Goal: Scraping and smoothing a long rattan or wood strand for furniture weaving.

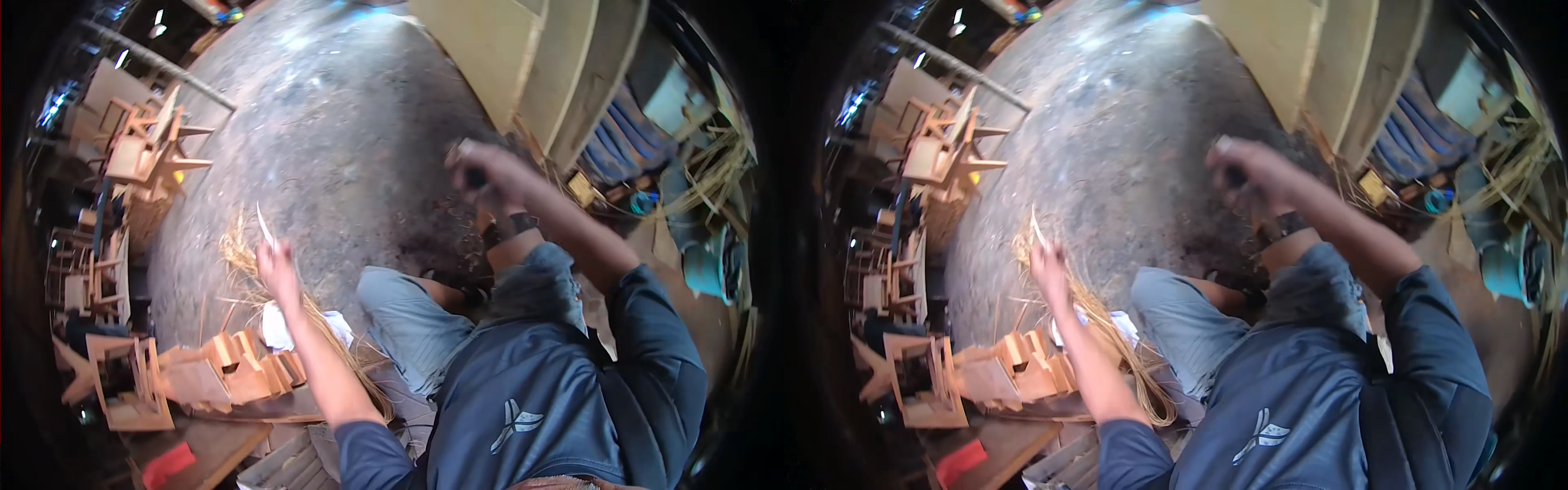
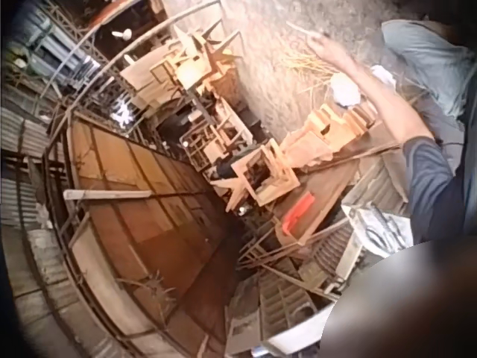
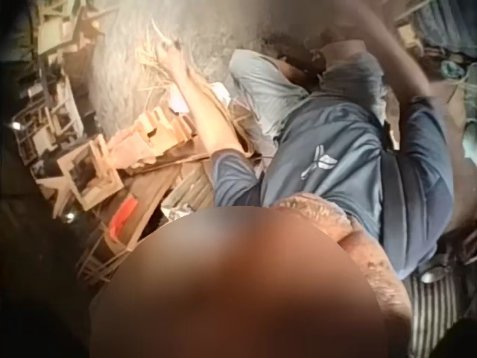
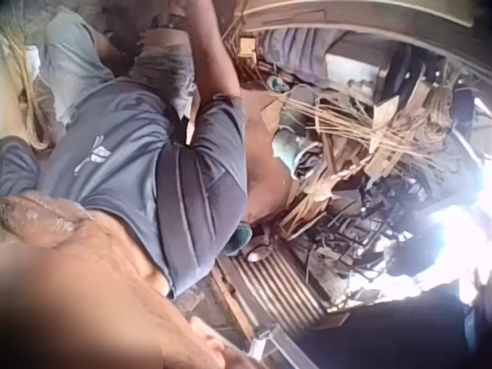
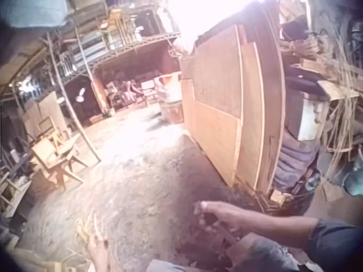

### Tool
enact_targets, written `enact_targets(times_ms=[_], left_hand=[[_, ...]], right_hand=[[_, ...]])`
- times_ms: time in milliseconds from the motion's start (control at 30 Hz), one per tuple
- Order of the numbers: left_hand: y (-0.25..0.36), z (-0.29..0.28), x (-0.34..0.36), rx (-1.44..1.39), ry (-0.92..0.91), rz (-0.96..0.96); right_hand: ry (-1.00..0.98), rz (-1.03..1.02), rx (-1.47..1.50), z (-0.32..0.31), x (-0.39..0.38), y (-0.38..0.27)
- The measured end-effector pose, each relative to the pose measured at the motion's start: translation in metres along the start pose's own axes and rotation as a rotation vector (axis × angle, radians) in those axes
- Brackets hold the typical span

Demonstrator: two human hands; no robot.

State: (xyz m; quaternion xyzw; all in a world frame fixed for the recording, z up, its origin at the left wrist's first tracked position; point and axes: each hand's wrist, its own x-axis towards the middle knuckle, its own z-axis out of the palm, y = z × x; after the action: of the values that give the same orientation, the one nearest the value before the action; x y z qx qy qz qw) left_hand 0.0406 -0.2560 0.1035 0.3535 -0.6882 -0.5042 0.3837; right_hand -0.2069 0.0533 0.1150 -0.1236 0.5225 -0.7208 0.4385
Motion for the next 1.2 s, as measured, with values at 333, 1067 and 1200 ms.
enact_targets(times_ms=[333, 1067, 1200], left_hand=[[0.160, 0.094, -0.027, -0.852, -0.011, 0.146], [0.041, 0.085, 0.005, 0.570, -0.158, 0.504], [0.043, 0.151, -0.026, 0.228, -0.470, 0.253]], right_hand=[[-0.434, 0.229, 0.603, 0.166, 0.040, 0.001], [0.159, -0.123, -0.018, 0.024, 0.114, 0.004], [0.071, -0.054, 0.081, 0.062, 0.093, 0.038]])
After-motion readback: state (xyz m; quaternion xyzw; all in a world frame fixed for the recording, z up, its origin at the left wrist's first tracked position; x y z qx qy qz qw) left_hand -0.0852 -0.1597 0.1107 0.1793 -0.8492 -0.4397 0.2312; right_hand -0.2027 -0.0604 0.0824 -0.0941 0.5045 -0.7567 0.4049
